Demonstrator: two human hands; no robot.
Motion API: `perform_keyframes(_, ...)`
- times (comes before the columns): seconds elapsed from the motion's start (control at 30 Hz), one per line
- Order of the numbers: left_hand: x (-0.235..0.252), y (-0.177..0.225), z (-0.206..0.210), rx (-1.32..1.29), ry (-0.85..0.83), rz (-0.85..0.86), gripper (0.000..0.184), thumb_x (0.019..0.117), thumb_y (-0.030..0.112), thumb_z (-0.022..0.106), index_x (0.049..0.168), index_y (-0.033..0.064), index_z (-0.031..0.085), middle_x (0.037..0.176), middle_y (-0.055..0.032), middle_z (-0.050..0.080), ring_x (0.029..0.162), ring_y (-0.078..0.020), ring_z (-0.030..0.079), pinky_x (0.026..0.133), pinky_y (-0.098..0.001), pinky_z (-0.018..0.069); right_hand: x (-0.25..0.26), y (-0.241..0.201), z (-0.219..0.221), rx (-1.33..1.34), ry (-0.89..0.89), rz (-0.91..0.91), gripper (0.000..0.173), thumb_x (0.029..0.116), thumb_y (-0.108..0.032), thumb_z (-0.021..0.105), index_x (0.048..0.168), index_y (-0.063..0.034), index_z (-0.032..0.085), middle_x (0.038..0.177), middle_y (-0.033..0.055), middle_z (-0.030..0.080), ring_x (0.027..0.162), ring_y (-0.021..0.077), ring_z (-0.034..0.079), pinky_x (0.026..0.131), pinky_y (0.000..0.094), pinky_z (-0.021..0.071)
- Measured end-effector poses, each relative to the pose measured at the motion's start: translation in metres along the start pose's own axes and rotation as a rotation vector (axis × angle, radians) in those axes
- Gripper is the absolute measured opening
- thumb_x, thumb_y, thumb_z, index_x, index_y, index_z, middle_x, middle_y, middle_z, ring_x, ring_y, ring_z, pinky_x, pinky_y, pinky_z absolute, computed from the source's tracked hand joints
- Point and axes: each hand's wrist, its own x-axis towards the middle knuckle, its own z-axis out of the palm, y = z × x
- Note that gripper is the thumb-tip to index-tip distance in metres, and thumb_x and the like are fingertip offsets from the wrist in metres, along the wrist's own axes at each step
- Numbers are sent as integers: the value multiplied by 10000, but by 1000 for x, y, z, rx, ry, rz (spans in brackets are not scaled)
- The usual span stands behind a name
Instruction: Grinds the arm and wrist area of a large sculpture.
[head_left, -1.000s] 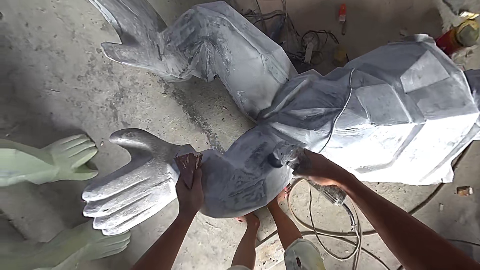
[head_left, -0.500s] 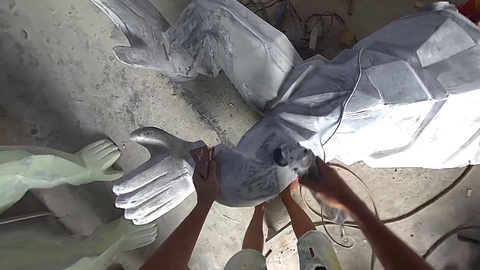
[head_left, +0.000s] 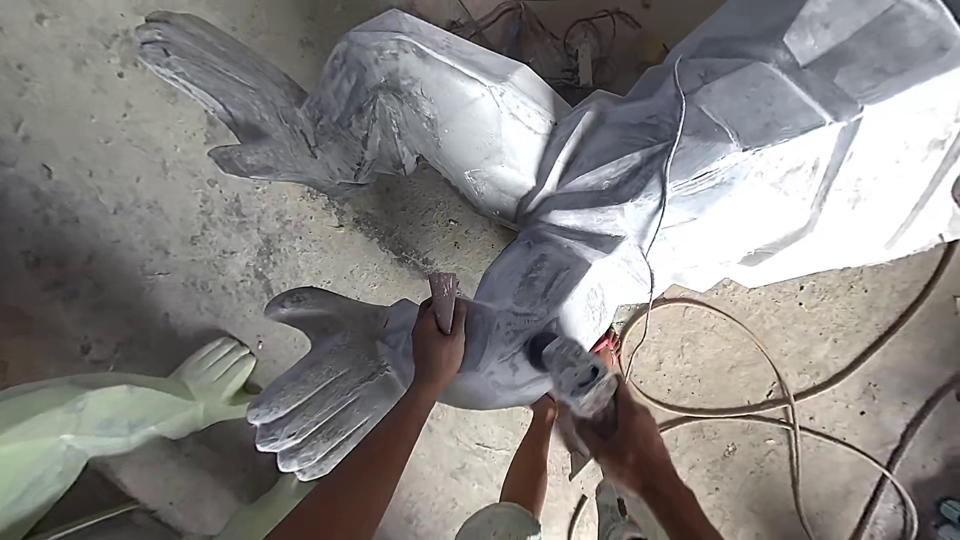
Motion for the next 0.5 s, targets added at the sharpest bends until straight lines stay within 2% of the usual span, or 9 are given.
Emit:
perform_keyframes(0.07, -2, -2, 2, -6, 8, 6, 347, 1028, 394, 592, 1160, 92, 700, 1209, -96, 661, 1071, -214, 653, 929, -499, 542, 10, 0, -7, -22, 64, 34, 841, 780, -620, 731, 1416, -115, 512, 945, 22, 734, 884, 184, 729, 781, 471, 609)
perform_keyframes(0.1, -1, -3, 3, -12, 15, 13, 340, 1025, 395, 596, 1151, 98, 702, 1199, -90, 663, 1071, -209, 652, 930, -495, 543, 11, -2, -6, -23, 72, 26, 816, 785, -634, 718, 1393, -127, 521, 936, 12, 729, 880, 173, 727, 775, 460, 608)
perform_keyframes(0.17, -1, -5, 4, -17, 18, 26, 342, 1023, 401, 600, 1154, 101, 700, 1199, -93, 663, 1087, -211, 648, 944, -491, 541, 1, -10, 3, -3, 19, -22, 871, 784, -648, 718, 1438, -108, 519, 1054, 35, 732, 976, 179, 717, 854, 462, 606)
perform_keyframes(0.2, -1, -5, 3, -16, 16, 27, 343, 1021, 400, 606, 1157, 100, 702, 1211, -99, 663, 1100, -217, 647, 953, -491, 537, -8, -14, 9, -12, -27, -51, 860, 775, -641, 722, 1429, -119, 525, 1058, 28, 735, 982, 178, 717, 856, 466, 602)
perform_keyframes(0.3, 0, -2, 1, -26, 5, 22, 324, 1017, 379, 626, 1151, 96, 709, 1224, -108, 660, 1101, -229, 647, 956, -495, 531, -27, -28, 21, -46, -122, -145, 779, 770, -598, 734, 1383, -157, 541, 1074, 13, 726, 961, 187, 717, 794, 483, 598)
perform_keyframes(0.4, 1, -1, 1, -42, 2, 10, 318, 1015, 369, 627, 1145, 89, 706, 1230, -111, 657, 1098, -224, 646, 950, -491, 530, -20, -23, 14, -53, -76, -70, 829, 775, -625, 720, 1426, -146, 535, 1068, 31, 737, 983, 203, 721, 836, 495, 598)
perform_keyframes(0.47, 1, -3, 2, -36, 8, 10, 326, 1013, 370, 628, 1143, 81, 703, 1225, -123, 661, 1094, -237, 650, 947, -503, 530, -4, -13, 4, -30, 2, 17, 827, 774, -655, 717, 1409, -154, 543, 1010, 41, 731, 958, 212, 717, 845, 501, 596)
perform_keyframes(0.5, 1, -4, 2, -27, 10, 9, 334, 1015, 378, 622, 1147, 81, 700, 1224, -126, 664, 1094, -240, 653, 949, -508, 529, 2, -9, 0, -22, 41, 42, 807, 778, -646, 717, 1397, -157, 544, 955, 41, 728, 910, 214, 721, 809, 501, 598)
